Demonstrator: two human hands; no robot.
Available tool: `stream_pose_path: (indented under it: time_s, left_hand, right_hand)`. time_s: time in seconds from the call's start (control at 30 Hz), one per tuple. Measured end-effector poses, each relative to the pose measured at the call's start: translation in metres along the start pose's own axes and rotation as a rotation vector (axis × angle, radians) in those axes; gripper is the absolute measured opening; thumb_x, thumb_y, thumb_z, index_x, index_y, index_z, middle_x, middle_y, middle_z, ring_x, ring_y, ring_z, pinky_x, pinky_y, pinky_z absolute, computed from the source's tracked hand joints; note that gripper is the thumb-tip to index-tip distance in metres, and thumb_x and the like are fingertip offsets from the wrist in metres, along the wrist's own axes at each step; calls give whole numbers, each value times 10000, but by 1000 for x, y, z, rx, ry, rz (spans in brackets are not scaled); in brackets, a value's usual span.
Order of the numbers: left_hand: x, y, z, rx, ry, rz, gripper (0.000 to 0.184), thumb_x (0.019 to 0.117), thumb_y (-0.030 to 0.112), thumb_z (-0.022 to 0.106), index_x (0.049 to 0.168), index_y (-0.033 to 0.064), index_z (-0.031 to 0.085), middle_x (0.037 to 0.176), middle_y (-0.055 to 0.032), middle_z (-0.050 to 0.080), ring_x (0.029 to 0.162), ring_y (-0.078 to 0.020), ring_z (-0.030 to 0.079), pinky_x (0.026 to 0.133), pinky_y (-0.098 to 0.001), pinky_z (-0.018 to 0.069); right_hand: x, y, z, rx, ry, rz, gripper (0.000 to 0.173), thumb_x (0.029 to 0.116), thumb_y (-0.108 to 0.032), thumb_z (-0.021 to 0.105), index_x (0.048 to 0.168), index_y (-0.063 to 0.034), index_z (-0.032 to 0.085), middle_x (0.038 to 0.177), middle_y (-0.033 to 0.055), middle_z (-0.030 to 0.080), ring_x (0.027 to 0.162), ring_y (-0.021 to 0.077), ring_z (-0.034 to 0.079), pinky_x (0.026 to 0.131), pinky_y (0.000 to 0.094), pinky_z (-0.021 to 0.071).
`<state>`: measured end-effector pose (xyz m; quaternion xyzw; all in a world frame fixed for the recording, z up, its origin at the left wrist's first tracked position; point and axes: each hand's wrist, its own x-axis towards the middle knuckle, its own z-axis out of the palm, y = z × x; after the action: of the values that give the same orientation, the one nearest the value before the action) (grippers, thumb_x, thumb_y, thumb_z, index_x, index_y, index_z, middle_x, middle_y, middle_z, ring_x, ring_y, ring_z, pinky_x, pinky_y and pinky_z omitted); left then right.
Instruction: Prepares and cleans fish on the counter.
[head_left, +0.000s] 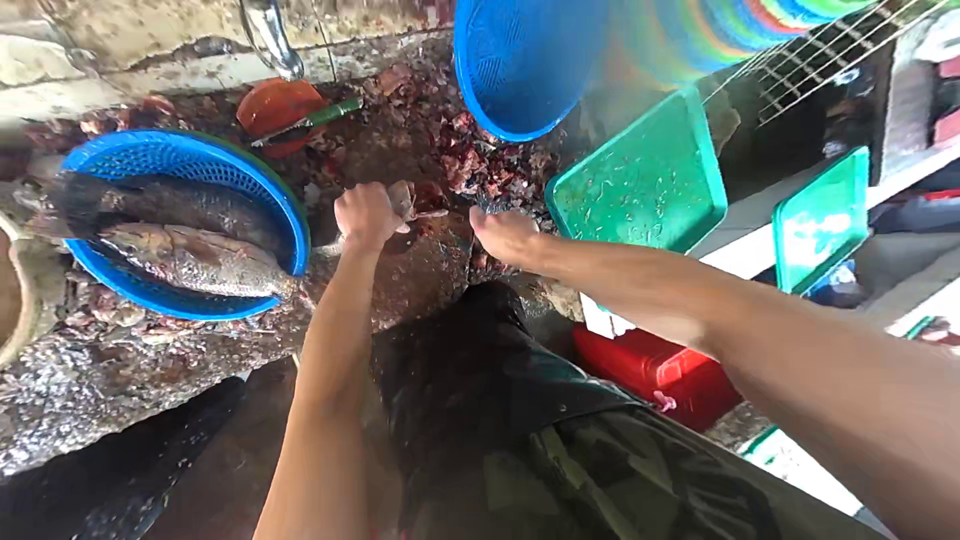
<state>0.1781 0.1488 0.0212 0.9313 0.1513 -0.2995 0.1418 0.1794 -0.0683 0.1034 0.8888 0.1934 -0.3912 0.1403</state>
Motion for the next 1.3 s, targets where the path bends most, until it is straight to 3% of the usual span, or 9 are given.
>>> stream_pose_path:
  time_s: [0.13, 0.27, 0.47, 0.6, 0.7, 0.8, 1.03, 1.17, 1.3]
  left_hand:
    - [-4, -3, 3, -65, 16, -74, 680, 603, 557, 908, 1041, 73, 721, 1106, -208, 719, 1053, -437, 679, 839, -683, 523]
    - [-26, 14, -2, -58, 17, -103, 524, 693, 392, 878, 1044, 40, 714, 1110, -232, 711, 1057, -442, 676, 838, -664, 533]
    - [-97, 46, 22, -308, 50, -119, 659, 905, 336, 719, 1402, -23, 478, 1290, -308, 600, 1044, -474, 673, 826, -651, 556]
    - [-114, 34, 61, -640, 29, 2, 816, 848, 466, 825, 1455, 72, 450, 1445, -308, 474, 1157, -489, 615, 902, -652, 548]
    - [-91, 33, 84, -676, 141, -12, 867, 773, 521, 871, 1416, 90, 481, 1467, -311, 430, 1294, -512, 504, 967, -659, 516]
    - [-66, 39, 78, -697, 177, -131, 916, 740, 448, 904, 1432, 71, 436, 1390, -266, 534, 1222, -443, 595, 964, -608, 540]
    - [-54, 41, 68, -857, 129, -290, 908, 757, 425, 888, 1432, 30, 428, 1247, -269, 637, 1148, -437, 648, 927, -634, 540]
    - [-59, 39, 71, -873, 138, -307, 899, 772, 438, 884, 1433, 28, 433, 1259, -254, 647, 1154, -415, 657, 945, -615, 546]
    - [-60, 33, 74, -899, 136, -262, 886, 792, 429, 878, 1442, 37, 422, 1233, -260, 657, 1146, -424, 659, 951, -623, 539]
  right_hand:
    - [21, -2, 3, 273, -26, 77, 446, 985, -220, 625, 1335, -10, 445, 1133, 250, 644, 1004, 427, 697, 790, 602, 579]
    - [30, -36, -3, 317, 39, 162, 597, 893, -93, 692, 1403, 45, 415, 1242, 308, 614, 1068, 490, 668, 820, 663, 561]
    - [39, -11, 18, 554, 61, 111, 544, 944, -175, 667, 1404, -18, 422, 1142, 271, 658, 972, 442, 707, 778, 626, 584]
    - [10, 14, 45, 515, -42, -59, 401, 1069, -282, 531, 1362, -11, 503, 1137, 255, 659, 988, 419, 699, 826, 606, 574]
    - [-5, 38, 98, 539, 68, -40, 364, 1041, -314, 561, 1335, -101, 533, 1019, 204, 682, 797, 377, 711, 650, 568, 593]
    - [-25, 51, 94, 518, 70, 26, 375, 1063, -335, 518, 1363, -111, 539, 1047, 222, 688, 880, 416, 708, 715, 612, 579]
    - [-13, 13, 18, 577, 719, -143, 436, 1094, -335, 456, 1411, -50, 548, 849, 170, 720, 772, 370, 734, 692, 552, 602]
    - [50, -10, 24, 266, 257, -149, 385, 1001, -178, 564, 1361, -69, 484, 1011, 240, 683, 934, 466, 700, 723, 646, 563]
    - [68, 1, 6, 272, 228, -68, 489, 997, -190, 566, 1451, -73, 429, 1107, 262, 675, 990, 481, 691, 757, 676, 556]
